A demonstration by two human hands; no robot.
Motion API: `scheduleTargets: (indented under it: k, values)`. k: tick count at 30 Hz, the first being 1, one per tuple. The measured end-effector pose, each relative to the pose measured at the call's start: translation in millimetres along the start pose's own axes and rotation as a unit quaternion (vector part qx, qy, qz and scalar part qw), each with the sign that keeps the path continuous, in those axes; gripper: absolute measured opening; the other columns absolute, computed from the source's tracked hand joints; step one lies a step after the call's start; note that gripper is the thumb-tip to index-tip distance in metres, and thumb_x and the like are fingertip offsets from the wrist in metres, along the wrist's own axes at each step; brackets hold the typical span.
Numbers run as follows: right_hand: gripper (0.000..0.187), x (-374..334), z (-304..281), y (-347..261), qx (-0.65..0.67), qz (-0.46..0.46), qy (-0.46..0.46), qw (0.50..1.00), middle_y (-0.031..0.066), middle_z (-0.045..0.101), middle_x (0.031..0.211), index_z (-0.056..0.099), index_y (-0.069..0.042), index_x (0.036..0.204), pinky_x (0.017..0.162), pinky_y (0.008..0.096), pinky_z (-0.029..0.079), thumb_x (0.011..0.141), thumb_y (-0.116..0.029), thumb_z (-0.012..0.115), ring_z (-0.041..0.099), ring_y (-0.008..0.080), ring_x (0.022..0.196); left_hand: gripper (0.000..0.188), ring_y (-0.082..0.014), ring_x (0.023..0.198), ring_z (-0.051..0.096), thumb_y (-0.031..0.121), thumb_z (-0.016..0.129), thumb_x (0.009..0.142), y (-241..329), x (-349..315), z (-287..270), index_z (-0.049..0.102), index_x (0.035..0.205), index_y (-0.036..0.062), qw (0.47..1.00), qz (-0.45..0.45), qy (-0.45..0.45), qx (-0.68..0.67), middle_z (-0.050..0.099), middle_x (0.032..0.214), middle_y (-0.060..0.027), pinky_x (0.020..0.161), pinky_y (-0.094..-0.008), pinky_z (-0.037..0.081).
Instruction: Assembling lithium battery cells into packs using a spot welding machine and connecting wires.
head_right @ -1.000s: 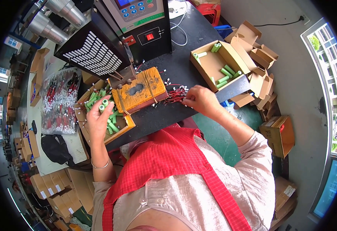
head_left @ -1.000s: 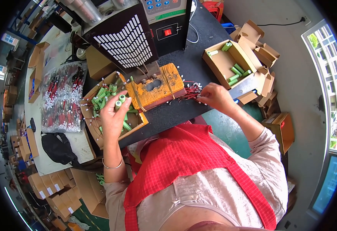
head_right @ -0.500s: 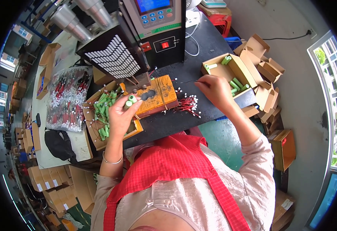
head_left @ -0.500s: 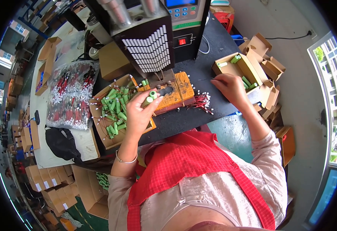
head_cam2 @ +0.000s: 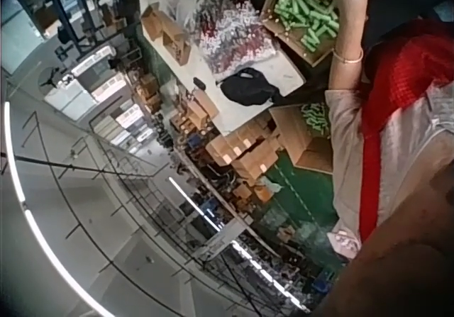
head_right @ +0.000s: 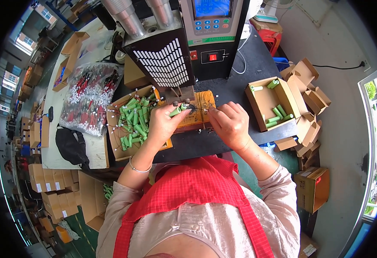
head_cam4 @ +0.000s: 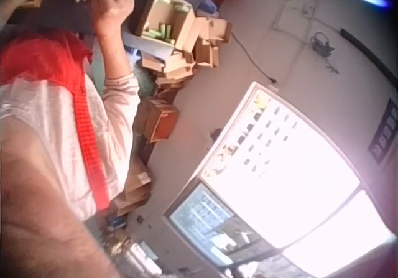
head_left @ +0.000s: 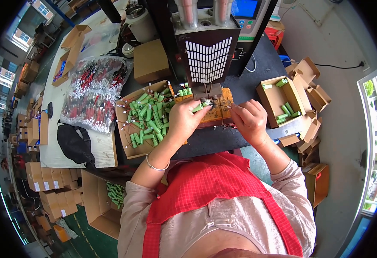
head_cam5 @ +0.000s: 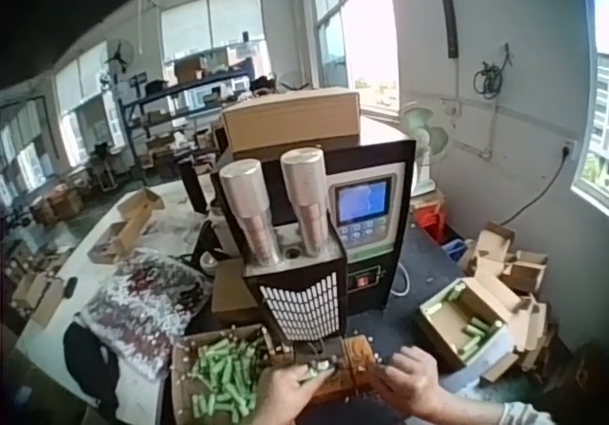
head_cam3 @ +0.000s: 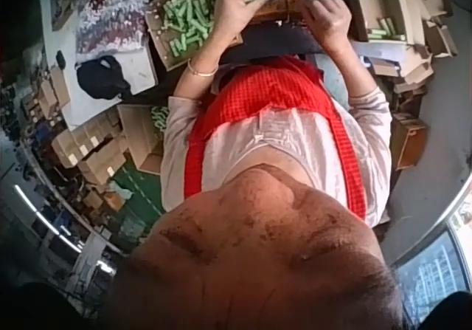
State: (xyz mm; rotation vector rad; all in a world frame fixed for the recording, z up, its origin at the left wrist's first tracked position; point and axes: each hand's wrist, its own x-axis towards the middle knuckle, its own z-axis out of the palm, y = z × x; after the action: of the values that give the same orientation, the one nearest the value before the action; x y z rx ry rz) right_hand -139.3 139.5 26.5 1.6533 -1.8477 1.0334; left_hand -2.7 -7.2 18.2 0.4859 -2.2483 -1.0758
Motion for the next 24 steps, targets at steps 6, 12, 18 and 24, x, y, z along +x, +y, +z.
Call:
scheduleTargets:
  k: [6, 12, 18, 24]
  values:
    - [0.014, 2, 6, 1, -0.013, -0.004, -0.007, 1.0, 0.0022, 0.047, 0.059, 0.06, -0.006, 0.073, 0.048, 0.0304, 0.037, 0.063, -0.002, 0.069, 0.047, 0.018, 0.054, 0.018, -0.0272, 0.06, 0.06, 0.018, 0.069, 0.073, -6, 0, 3, 0.065, 0.085, 0.0051, 1.0, 0.011, 0.006, 0.016, 0.062, 0.07, -0.0111, 0.054, -0.0329, 0.046]
    - [0.014, 1, 4, -1, -0.01, -0.004, -0.042, 0.999, 0.0038, 0.054, 0.063, 0.06, -0.004, 0.074, 0.049, 0.0309, 0.04, 0.064, -0.001, 0.069, 0.05, 0.02, 0.056, 0.018, -0.0248, 0.063, 0.063, 0.016, 0.069, 0.073, -3, -1, 2, 0.065, 0.087, 0.0056, 1.0, -0.023, -0.002, -0.018, 0.064, 0.072, -0.0093, 0.055, -0.0311, 0.048]
    - [0.011, -3, -2, -8, 0.14, 0.119, -0.079, 0.98, 0.0061, 0.055, 0.062, 0.064, -0.002, 0.079, 0.051, 0.0296, 0.043, 0.07, -0.007, 0.069, 0.054, 0.0198, 0.056, 0.018, -0.0215, 0.066, 0.063, 0.014, 0.069, 0.074, 3, 1, -6, 0.065, 0.088, 0.0039, 0.996, 0.064, 0.029, 0.054, 0.063, 0.075, -0.0112, 0.058, -0.0284, 0.047]
    - [0.012, 0, -10, -17, 0.414, 0.343, -0.15, 0.83, 0.0029, 0.062, 0.07, 0.066, -0.001, 0.09, 0.055, 0.0202, 0.045, 0.083, -0.011, 0.063, 0.055, 0.0066, 0.062, 0.025, -0.0069, 0.07, 0.054, 0.007, 0.066, 0.079, 13, -10, -26, 0.059, 0.102, 0.0002, 0.839, -0.266, -0.118, -0.46, 0.06, 0.088, -0.0008, 0.058, -0.0183, 0.043]
